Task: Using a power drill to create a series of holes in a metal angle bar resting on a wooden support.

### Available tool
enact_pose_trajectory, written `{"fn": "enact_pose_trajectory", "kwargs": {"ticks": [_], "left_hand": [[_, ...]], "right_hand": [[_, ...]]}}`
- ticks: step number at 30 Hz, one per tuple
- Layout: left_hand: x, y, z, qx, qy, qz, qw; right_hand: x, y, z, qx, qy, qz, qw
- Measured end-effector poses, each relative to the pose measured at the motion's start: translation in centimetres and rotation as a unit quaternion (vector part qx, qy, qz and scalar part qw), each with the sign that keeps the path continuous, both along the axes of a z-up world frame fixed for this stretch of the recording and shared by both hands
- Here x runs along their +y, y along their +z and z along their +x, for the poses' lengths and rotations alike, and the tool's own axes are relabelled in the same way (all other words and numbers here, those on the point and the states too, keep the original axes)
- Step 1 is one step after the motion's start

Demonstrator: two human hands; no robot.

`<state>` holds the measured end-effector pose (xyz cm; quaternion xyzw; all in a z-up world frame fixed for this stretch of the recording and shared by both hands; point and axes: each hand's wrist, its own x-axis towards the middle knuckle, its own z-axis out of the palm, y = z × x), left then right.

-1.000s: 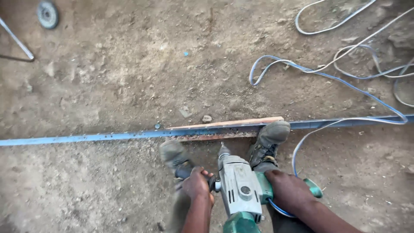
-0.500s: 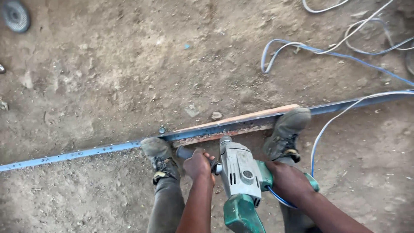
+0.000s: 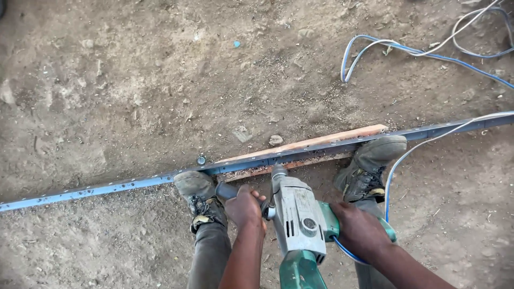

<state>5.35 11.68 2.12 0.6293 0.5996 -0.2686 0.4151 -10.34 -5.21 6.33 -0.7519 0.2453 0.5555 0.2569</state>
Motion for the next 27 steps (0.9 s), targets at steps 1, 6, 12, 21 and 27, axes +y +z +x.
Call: {"fn": "enact_pose_trajectory", "kwargs": {"ticks": [1,6,12,21,27], "left_hand": [[-0.3,0.1,-0.2,0.001,-0.001,-0.001,1.0],[-0.5,0.3,-0.3,-0.014,0.044,0.008,0.999],[-0.8,0.1,0.2,0.017,0.004,0.049,0.999],[1.6,-2.3,-1.6,0.005,0.082,0.062,0.995],[-0.1,-3.2,0.2,0.07,0.061,0.075,0.993]], "right_hand": [[-0.3,0.1,-0.2,0.001,-0.001,-0.001,1.0],[-0.6,-0.3,0.0,0.014,-0.017,0.018,1.0],[-0.6,-0.1,0.9,0.013,-0.03,0.026,0.999],[-1.2,-0.2,1.6,0.029,0.037,0.028,0.999],[-2.7,-1.0,2.2,0.0,0.068,0.021,0.997]]}}
